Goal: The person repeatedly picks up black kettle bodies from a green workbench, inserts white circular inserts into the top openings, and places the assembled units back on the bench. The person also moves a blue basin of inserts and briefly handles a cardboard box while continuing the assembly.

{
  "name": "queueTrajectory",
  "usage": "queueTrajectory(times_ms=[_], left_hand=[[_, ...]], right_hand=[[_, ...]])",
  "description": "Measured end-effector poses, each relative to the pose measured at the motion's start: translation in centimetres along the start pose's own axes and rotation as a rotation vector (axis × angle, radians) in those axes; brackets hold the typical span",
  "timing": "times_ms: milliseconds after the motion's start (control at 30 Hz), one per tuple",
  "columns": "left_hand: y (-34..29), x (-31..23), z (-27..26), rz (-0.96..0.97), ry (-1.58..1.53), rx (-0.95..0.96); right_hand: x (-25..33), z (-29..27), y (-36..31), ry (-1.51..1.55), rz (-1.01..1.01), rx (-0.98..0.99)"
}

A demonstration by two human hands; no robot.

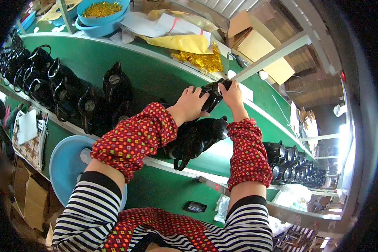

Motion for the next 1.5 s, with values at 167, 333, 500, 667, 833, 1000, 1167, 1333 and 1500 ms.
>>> queueTrajectory(times_ms=[167,333,500,667,833,1000,1167,1333,1500], left_hand=[[-2.2,-1.8,-2.5,-0.014,0.101,0.036],[-4.7,-3.5,-10.5,-0.011,0.013,-0.127],[-11.8,-2.6,-15.2,-0.011,-0.101,-0.303],[-23.2,0.2,-15.9,-0.151,-0.209,-0.3],[-33.6,2.4,-14.1,-0.324,-0.249,-0.331],[-39.0,3.2,-14.1,-0.467,-0.165,-0.345],[-39.0,3.8,-14.8,-0.52,-0.188,-0.343],[-37.9,3.6,-14.7,-0.45,-0.211,-0.348],[-37.0,3.4,-14.6,-0.433,-0.225,-0.34]], right_hand=[[2.2,1.7,1.4,-0.142,-0.25,0.232],[4.9,0.5,1.5,-0.224,-0.242,0.566],[4.6,-1.0,1.2,-0.162,-0.385,0.442],[6.5,0.0,0.8,-0.262,-0.504,0.543],[4.6,0.5,0.9,-0.291,-0.504,0.565],[4.6,-2.5,2.9,-0.543,-0.088,0.418],[4.7,0.1,1.3,-0.45,-0.247,0.626],[4.6,-1.2,2.7,-0.42,-0.627,0.216],[3.2,0.0,1.6,-0.238,0.097,0.63]])
Point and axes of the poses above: each hand's wrist, its own y-axis towards the middle knuckle, its own z-axis out of the palm, x = y × z, the point moved 9 cm from there along y, towards the middle knuckle, and after that the axes turned 7 degrees about -y, right-handed, at the moved point
